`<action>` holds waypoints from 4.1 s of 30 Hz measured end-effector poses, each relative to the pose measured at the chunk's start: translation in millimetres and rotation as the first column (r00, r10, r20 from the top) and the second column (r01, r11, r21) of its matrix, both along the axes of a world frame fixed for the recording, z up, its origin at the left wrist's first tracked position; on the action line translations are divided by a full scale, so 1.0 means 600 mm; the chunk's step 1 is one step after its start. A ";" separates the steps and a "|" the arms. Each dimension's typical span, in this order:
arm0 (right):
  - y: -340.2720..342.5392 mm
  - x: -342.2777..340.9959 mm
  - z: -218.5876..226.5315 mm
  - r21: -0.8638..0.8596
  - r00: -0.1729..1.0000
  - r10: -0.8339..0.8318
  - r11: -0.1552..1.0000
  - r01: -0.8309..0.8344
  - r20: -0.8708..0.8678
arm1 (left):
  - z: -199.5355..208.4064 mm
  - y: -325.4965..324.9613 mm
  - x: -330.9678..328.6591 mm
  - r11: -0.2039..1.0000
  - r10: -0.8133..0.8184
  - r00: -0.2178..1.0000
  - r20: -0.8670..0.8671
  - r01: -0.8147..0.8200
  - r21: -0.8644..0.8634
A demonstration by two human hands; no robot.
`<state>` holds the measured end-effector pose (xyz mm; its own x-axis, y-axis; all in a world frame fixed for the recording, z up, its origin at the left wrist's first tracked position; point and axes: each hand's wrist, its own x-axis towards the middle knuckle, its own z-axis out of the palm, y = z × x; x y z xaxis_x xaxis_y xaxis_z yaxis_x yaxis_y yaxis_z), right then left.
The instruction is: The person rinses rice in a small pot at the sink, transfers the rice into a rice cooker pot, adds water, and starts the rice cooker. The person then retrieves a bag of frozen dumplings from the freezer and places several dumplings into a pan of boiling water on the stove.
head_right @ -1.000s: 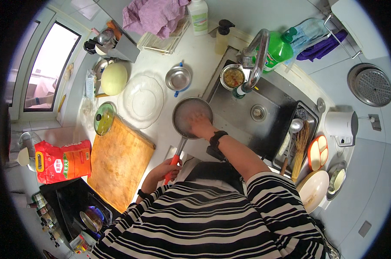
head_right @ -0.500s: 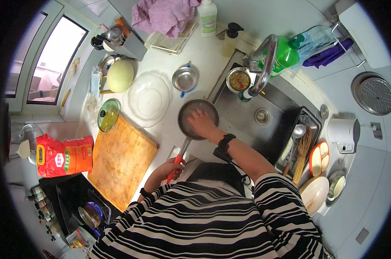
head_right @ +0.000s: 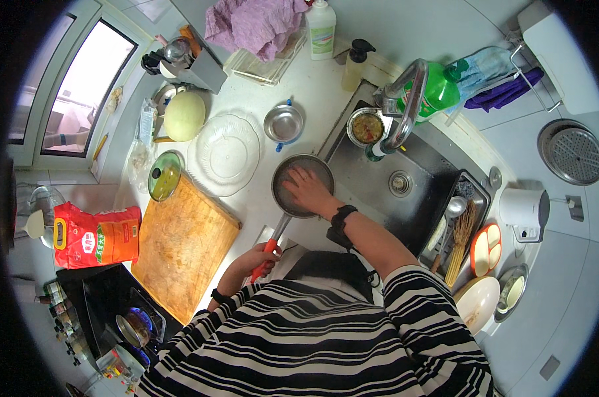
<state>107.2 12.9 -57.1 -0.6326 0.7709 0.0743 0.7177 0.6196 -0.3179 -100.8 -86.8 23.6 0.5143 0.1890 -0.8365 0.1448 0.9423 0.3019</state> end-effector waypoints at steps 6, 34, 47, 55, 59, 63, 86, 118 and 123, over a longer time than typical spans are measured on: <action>-0.003 -0.007 -0.004 -0.113 0.996 -0.039 0.992 0.049 0.084 | -0.001 0.001 -0.004 1.000 0.002 1.000 -0.001 -0.002 0.001; 0.032 0.001 0.060 -0.298 0.963 -0.030 0.948 0.112 0.266 | -0.004 -0.003 -0.011 0.976 -0.003 0.998 -0.058 0.016 0.216; 0.026 0.012 0.007 -0.555 0.995 -0.034 0.828 0.081 0.095 | -0.013 -0.009 -0.006 0.987 0.080 0.997 -0.022 -0.076 0.142; 0.022 0.006 0.059 -0.319 0.987 -0.116 0.937 0.144 0.107 | -0.011 -0.003 -0.009 0.992 0.082 0.997 0.009 -0.083 0.091; 0.004 0.004 0.042 -0.273 0.977 -0.134 0.946 0.176 0.164 | -0.011 -0.005 -0.006 0.988 0.063 0.997 -0.039 -0.057 0.143; 0.002 0.006 0.019 -0.336 0.979 -0.129 0.925 0.176 0.156 | -0.002 0.000 -0.003 0.987 0.050 0.999 -0.013 -0.048 0.152; -0.010 -0.004 -0.009 0.135 0.984 -0.149 0.978 0.161 -0.095 | -0.004 0.004 -0.009 0.992 0.018 0.998 -0.056 -0.010 0.128; 0.002 0.109 -0.025 -0.888 -0.385 -0.899 0.338 -0.312 -0.207 | 0.111 0.010 0.028 0.990 0.135 0.990 -0.047 -0.134 0.040; 0.008 0.092 -0.024 -0.857 -0.381 -0.896 0.369 -0.360 -0.226 | 0.126 0.023 0.034 0.984 0.089 0.983 -0.161 -0.062 0.167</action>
